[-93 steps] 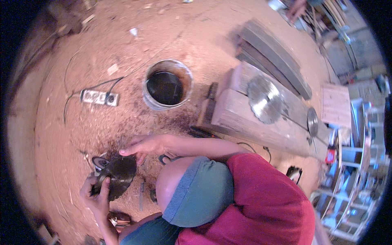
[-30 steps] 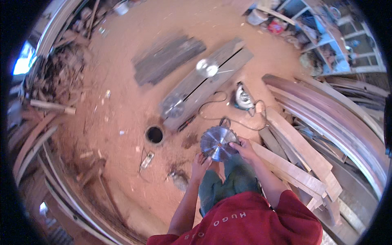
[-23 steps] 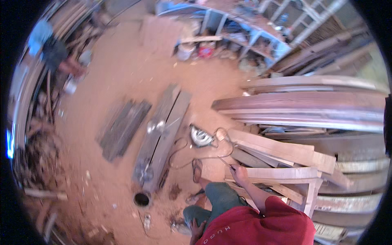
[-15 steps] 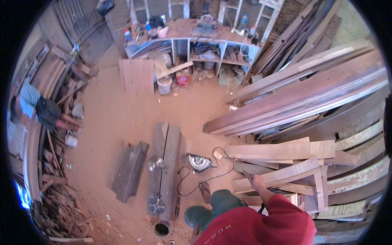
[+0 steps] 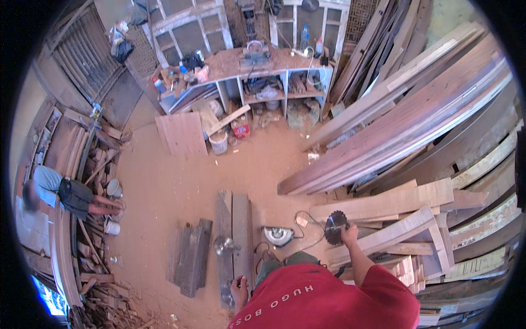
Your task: The person handles and wipes circular saw blades, applies a liquid from a bucket to a blade, and then installs a blade onto a circular saw by tightening a screw with a tool.
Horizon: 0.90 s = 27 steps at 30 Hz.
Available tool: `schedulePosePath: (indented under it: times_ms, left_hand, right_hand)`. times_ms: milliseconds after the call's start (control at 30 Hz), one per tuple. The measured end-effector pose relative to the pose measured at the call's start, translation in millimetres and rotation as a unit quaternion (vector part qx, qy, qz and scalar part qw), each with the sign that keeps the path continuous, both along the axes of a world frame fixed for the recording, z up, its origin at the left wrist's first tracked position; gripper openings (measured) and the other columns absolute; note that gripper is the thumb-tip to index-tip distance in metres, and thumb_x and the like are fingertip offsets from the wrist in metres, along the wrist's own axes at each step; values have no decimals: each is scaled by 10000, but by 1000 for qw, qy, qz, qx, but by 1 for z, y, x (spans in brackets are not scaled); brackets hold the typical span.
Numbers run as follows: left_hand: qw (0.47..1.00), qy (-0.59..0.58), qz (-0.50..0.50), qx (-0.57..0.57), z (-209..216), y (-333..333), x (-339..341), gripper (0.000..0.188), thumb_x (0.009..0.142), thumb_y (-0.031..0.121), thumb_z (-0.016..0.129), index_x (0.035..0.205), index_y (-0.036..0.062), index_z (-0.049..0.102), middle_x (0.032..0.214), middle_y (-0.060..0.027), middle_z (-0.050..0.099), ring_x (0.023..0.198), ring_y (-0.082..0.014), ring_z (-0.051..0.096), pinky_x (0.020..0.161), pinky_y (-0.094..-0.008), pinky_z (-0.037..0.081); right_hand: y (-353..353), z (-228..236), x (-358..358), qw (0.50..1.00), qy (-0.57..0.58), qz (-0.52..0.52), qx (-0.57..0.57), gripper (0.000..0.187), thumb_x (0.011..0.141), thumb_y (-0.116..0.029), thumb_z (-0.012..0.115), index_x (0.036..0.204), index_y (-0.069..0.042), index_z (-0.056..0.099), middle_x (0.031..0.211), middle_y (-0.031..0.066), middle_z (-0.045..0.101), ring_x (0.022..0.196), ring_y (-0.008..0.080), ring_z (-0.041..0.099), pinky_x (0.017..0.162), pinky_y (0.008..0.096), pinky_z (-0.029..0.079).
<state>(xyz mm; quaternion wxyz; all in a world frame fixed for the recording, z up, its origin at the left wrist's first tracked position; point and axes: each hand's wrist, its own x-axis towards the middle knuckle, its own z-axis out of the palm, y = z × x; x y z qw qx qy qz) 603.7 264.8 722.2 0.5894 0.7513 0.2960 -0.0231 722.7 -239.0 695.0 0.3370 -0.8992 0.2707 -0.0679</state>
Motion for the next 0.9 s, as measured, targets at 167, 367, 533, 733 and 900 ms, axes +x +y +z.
schedulePosePath:
  times_ms: [167, 367, 533, 733, 900]
  left_hand:
    - [993, 12, -116, -23, 43, -29, 118, 326, 917, 277, 665, 1076, -8, 661, 845, -82, 675, 745, -147, 640, 673, -283, 510]
    - [990, -14, -107, -93, 114, -19, 247, 341, 939, 260, 640, 1149, -8, 626, 981, -65, 671, 850, -150, 640, 770, -295, 508]
    - [959, -72, -231, -145, 158, -66, 383, 320, 969, 200, 605, 1204, -18, 588, 1090, -88, 651, 985, -162, 622, 874, -313, 509]
    - [963, -14, -230, -137, 105, -49, 532, 348, 983, 238, 589, 1215, -22, 587, 1117, -109, 654, 1016, -169, 624, 868, -313, 514]
    - [968, 68, -223, 91, -57, -5, 675, 401, 925, 286, 639, 1160, -38, 615, 1010, -153, 700, 980, -176, 663, 848, -318, 518]
  right_hand:
    - [-65, -52, 10, 945, -153, -225, 183, 204, 844, -90, 658, 1038, -46, 612, 853, 83, 656, 720, 222, 642, 647, 394, 525]
    - [62, 102, 132, 740, -143, -219, 620, 313, 904, -134, 667, 1184, -103, 530, 993, 36, 649, 881, 200, 646, 764, 393, 555]
    - [31, 6, 249, 669, -233, -179, 683, 255, 887, -154, 714, 1105, -138, 582, 1025, -2, 625, 1002, 180, 590, 814, 407, 529]
    - [32, -57, 398, 846, -24, -236, 477, 285, 918, -167, 661, 1165, -53, 576, 1035, 52, 646, 946, 180, 604, 784, 328, 523]
    - [-29, -106, 558, 877, 26, -274, 393, 233, 905, -117, 647, 1118, -35, 601, 964, 62, 630, 843, 162, 588, 651, 326, 486]
